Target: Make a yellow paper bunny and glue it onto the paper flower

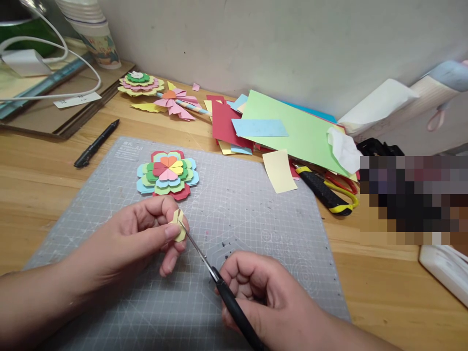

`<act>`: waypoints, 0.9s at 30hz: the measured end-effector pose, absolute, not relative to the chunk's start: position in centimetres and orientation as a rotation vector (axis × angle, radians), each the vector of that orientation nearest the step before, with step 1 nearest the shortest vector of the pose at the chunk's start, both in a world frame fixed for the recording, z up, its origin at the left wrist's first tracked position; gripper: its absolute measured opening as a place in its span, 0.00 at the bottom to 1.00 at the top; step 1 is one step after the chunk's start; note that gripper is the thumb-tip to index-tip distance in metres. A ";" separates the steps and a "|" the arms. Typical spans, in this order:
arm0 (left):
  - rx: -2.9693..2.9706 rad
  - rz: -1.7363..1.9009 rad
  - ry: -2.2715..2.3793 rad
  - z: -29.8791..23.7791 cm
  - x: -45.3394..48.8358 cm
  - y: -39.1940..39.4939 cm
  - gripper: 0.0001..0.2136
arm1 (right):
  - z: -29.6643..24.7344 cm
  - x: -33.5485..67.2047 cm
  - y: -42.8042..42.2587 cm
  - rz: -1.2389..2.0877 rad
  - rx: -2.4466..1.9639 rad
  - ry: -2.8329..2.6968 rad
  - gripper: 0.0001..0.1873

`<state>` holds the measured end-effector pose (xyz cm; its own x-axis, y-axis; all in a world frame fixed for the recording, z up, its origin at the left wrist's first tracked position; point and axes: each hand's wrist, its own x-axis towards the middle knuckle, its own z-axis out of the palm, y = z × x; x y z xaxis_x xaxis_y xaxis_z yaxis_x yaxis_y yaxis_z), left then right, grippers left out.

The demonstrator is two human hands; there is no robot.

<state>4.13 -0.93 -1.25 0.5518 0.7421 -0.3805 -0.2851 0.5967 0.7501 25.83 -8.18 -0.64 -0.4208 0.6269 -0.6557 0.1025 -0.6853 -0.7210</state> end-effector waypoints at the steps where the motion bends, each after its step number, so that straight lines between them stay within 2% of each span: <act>1: 0.684 0.670 0.752 -1.2 4.1 -1.0 0.13 | -0.6 25.8 -8.2 2.173 -1.440 -1.004 0.15; 18: 0.667 0.668 0.744 -1.0 4.1 -0.9 0.13 | -0.6 25.7 -8.2 2.207 -1.371 -0.995 0.22; 27: 0.685 0.679 0.751 -1.0 4.0 -1.0 0.13 | -0.5 25.5 -8.0 2.161 -1.450 -1.078 0.20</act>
<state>4.02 -1.02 -0.97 0.5482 0.7487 -0.3727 -0.2952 0.5901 0.7514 25.52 -7.98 -0.51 -0.4316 0.6283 -0.6473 0.1392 -0.6626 -0.7359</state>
